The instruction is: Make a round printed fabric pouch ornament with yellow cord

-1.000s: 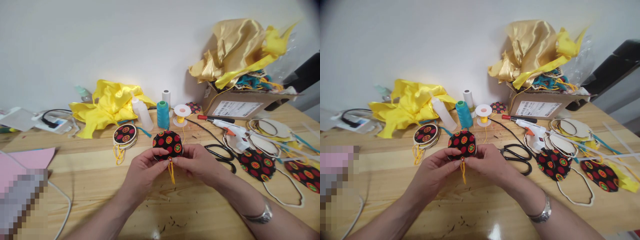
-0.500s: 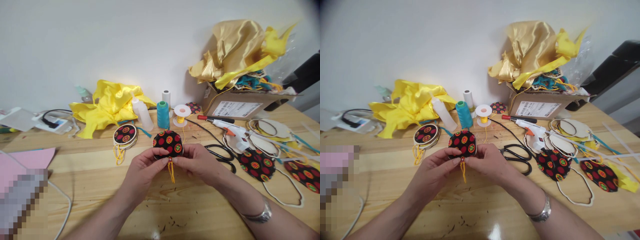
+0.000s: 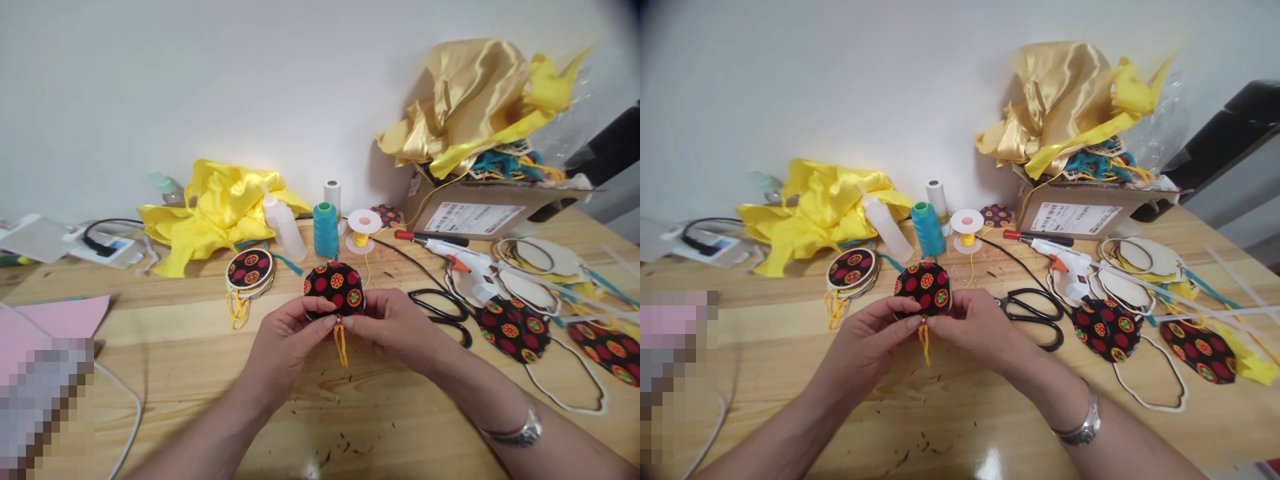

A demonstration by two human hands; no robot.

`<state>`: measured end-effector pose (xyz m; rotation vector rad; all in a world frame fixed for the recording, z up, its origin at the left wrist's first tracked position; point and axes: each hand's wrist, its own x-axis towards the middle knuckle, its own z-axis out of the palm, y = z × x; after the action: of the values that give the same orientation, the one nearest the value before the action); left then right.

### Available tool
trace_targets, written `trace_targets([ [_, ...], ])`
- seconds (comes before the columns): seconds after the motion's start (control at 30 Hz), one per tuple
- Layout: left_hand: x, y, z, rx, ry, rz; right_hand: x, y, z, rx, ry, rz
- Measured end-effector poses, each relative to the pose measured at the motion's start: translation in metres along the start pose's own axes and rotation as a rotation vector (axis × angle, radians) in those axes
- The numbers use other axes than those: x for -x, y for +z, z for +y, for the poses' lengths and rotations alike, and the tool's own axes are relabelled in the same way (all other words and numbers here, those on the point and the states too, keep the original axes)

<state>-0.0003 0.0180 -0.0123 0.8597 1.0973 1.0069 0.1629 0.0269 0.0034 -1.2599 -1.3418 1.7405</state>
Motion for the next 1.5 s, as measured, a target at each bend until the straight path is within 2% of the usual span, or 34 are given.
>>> trace_targets([
  [0.2,0.001,0.001,0.003,-0.021,-0.006,0.000,0.000,-0.003,0.001,-0.011,0.049,-0.005],
  [0.33,0.002,0.002,0.004,-0.042,-0.002,-0.018,-0.001,-0.006,0.004,-0.033,0.082,0.040],
  [0.57,0.002,0.003,0.002,-0.085,0.010,-0.054,-0.002,0.000,0.004,0.018,0.047,0.074],
  [0.87,0.003,0.006,0.003,-0.065,0.048,-0.057,-0.004,0.002,0.005,-0.016,-0.033,0.054],
  [1.1,0.001,0.004,0.003,-0.054,0.070,-0.066,-0.004,-0.005,0.007,-0.029,0.030,0.040],
  [1.2,0.000,0.004,0.003,-0.039,0.063,-0.071,-0.005,-0.009,0.007,-0.039,0.023,0.060],
  [1.37,0.000,0.004,0.005,-0.037,0.058,-0.078,-0.005,-0.008,0.004,0.073,0.032,0.063],
  [1.5,0.003,0.007,0.007,-0.021,0.068,-0.072,-0.005,-0.006,0.003,0.025,0.004,0.040],
])
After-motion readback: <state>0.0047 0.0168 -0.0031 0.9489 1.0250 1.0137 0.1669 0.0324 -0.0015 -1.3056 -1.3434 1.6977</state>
